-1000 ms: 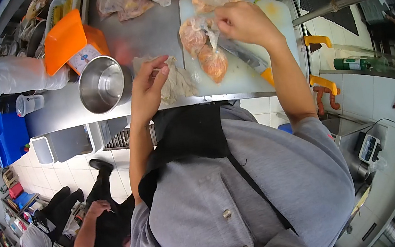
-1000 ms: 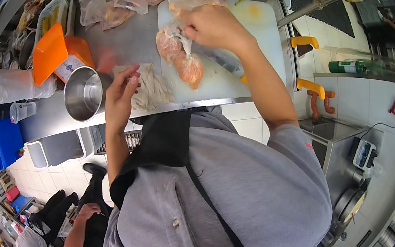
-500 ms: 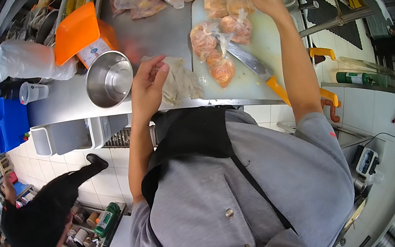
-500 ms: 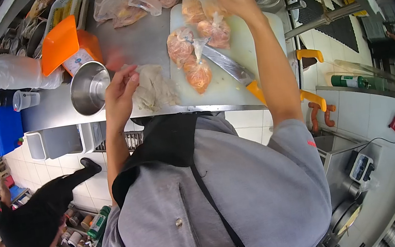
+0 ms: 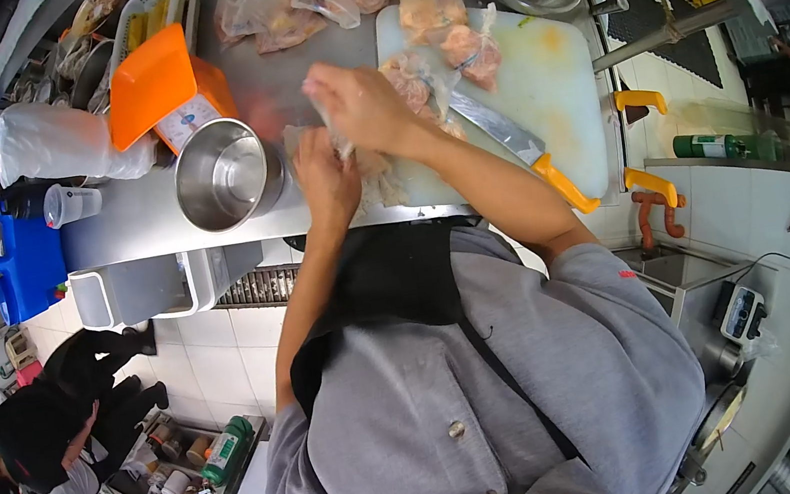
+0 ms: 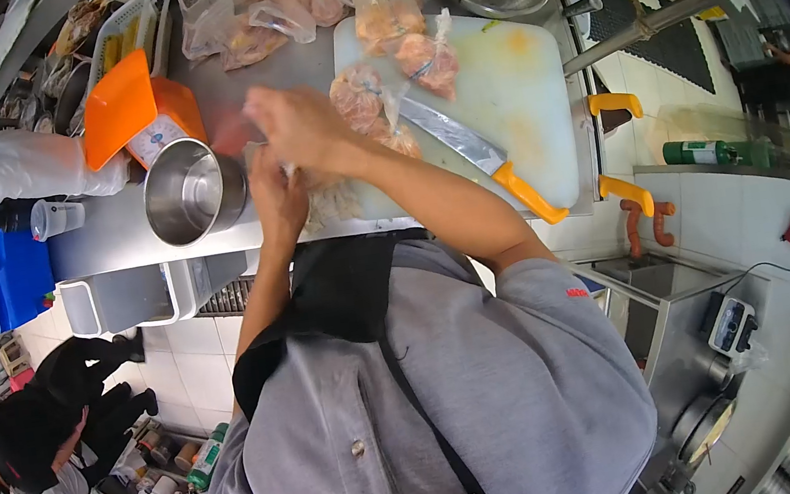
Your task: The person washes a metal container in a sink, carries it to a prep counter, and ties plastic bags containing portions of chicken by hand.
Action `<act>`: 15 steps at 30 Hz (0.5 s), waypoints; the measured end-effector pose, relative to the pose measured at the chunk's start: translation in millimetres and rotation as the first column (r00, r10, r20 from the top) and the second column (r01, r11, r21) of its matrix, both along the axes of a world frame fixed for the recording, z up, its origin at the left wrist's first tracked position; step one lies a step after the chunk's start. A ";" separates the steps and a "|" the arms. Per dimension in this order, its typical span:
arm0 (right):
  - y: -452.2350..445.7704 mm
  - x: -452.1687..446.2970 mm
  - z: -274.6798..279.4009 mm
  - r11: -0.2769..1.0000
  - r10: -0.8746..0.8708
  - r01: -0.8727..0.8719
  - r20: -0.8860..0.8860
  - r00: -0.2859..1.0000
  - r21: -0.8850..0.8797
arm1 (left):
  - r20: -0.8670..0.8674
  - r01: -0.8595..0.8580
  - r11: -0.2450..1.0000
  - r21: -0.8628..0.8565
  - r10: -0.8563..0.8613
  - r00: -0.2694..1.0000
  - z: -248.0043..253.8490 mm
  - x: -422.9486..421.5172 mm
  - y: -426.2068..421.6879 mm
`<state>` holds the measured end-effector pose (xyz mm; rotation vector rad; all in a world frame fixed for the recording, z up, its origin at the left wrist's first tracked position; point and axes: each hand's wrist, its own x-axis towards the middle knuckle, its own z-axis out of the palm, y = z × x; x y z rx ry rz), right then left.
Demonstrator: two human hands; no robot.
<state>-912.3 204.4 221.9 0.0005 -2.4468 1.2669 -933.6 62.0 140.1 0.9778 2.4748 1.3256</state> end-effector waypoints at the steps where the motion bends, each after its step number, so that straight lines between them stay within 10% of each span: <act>1: 6.6 -4.5 -15.3 0.995 -0.090 0.092 0.034 0.995 -0.036 | -0.091 -0.066 0.998 0.002 0.066 0.994 4.0 9.0 0.4; 12: 12.4 0.1 -4.5 0.927 -0.255 0.230 0.049 0.966 0.296 | -0.304 -0.121 0.969 -0.217 0.051 0.951 -31.4 -4.4 -0.1; 15: 12.3 5.7 4.7 0.809 0.136 0.070 -0.301 0.944 0.584 | -0.305 -0.067 0.998 -0.004 0.062 0.950 -41.4 -14.1 6.2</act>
